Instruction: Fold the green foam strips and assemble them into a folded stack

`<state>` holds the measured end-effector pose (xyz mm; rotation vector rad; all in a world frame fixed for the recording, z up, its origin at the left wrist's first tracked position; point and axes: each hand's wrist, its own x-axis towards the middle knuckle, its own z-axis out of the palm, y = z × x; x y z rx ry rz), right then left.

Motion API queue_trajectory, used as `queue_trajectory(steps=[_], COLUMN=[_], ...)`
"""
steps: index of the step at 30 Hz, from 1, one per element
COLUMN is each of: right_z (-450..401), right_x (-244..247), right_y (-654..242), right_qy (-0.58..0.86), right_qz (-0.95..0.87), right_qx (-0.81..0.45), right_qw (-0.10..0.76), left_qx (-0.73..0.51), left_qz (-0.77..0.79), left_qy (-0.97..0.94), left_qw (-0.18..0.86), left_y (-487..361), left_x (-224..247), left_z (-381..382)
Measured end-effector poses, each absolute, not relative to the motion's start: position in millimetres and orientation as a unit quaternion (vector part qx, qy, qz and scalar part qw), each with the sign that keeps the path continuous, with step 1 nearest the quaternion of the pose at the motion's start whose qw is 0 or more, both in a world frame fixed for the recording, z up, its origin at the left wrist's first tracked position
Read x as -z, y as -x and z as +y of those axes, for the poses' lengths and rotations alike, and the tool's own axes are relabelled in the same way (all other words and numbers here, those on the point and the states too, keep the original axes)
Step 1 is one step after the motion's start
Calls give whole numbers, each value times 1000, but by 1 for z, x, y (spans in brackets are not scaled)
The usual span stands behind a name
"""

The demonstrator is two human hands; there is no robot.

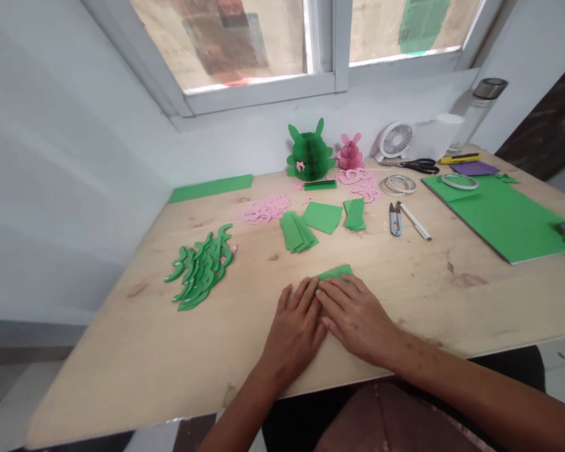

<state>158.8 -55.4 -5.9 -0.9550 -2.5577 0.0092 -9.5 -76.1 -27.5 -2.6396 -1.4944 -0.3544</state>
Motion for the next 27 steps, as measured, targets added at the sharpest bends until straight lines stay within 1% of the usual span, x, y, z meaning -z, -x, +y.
queue_trajectory(steps=[3, 6, 14, 20, 27], right_z=[-56, -54, -48, -41, -37], right_x=[14, 16, 10, 10, 12], right_y=[-160, -172, -205, -213, -219], right_qy=[377, 399, 401, 387, 369], right_qz=[-909, -900, -902, -905, -913], right_qx=[2, 13, 6, -14, -2], right_qw=[178, 172, 158, 174, 176], left_qx=[111, 114, 105, 102, 98], left_qz=[-489, -489, -496, -496, -495], left_qy=[864, 864, 862, 862, 863], left_qw=[44, 46, 20, 27, 26], left_y=[9, 9, 8, 8, 8], left_x=[27, 26, 24, 24, 23], left_z=[-76, -76, -76, -76, -75])
